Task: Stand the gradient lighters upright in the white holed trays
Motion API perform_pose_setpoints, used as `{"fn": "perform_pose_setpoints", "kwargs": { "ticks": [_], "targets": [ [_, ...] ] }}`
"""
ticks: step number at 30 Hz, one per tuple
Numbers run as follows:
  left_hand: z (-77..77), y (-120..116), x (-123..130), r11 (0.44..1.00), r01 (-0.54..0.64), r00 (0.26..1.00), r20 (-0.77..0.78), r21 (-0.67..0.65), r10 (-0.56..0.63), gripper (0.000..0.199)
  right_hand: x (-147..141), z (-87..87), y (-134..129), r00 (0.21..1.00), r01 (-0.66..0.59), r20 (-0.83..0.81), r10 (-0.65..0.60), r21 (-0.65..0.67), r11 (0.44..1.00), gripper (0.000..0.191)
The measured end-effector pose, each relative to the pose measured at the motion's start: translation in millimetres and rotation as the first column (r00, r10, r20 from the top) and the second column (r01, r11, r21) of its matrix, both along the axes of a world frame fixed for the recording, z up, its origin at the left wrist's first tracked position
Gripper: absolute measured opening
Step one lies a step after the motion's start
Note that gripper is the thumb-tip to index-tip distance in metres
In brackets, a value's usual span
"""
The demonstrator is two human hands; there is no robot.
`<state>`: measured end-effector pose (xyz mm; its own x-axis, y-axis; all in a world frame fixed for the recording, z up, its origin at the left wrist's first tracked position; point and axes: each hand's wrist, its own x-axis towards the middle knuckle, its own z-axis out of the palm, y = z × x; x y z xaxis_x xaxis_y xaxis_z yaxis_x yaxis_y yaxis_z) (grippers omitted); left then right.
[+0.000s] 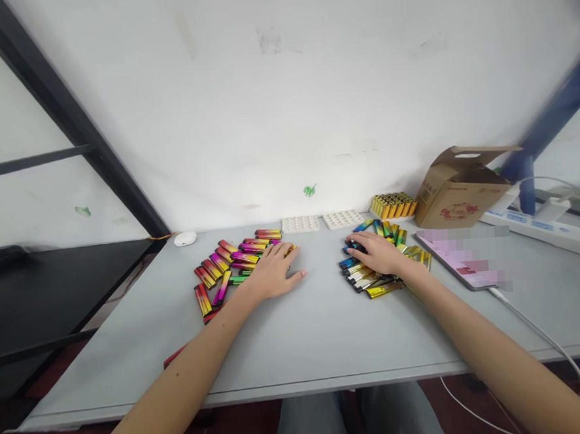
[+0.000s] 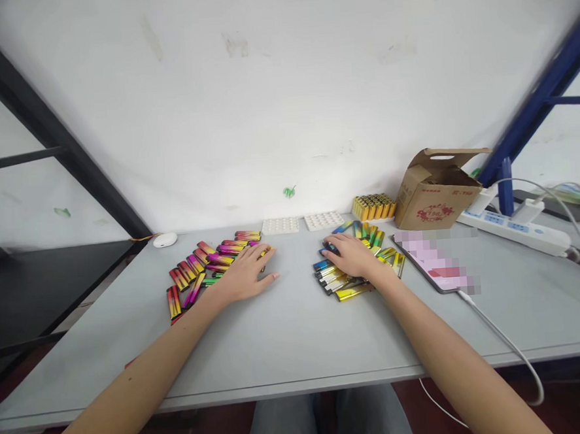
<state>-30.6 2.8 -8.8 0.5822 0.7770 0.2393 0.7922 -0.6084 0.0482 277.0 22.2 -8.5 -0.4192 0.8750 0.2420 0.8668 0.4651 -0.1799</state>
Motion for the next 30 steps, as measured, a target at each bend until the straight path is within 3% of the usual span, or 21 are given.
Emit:
{"fn": "perform_pose_setpoints", "kwargs": {
  "ticks": [9,18,24,27,30],
  "targets": [
    [1.3,1.1,-1.6,1.000,0.011,0.998,0.065,0.007,-0.012,0.049,2.0,-3.0,2.6,1.000,-0.011,-0.007,0.011,0.004,1.000,0.044],
    [3.1,8.3,-7.5,0.990,0.140,0.978,0.160,-0.032,-0.133,0.046,2.5,-1.8,1.4,0.998,-0.003,-0.055,0.001,-0.029,1.000,0.048],
    [3.0,4.9,-7.2,0.992,0.119,0.965,0.229,0.046,-0.126,0.042,1.4,-1.7,1.7,0.999,0.009,-0.053,-0.011,-0.030,1.000,0.046],
    [14.4,-0.9,-7.1,0.993,0.083,0.948,0.301,0.087,-0.106,0.038,1.6,-2.5,2.2,0.999,0.010,-0.038,-0.011,-0.017,1.000,0.045],
    [40.7,-12.6,-16.5,0.998,0.014,0.900,0.434,0.061,-0.039,0.038,2.4,-3.4,2.6,1.000,0.006,-0.029,-0.006,-0.004,1.000,0.045]
  ]
}}
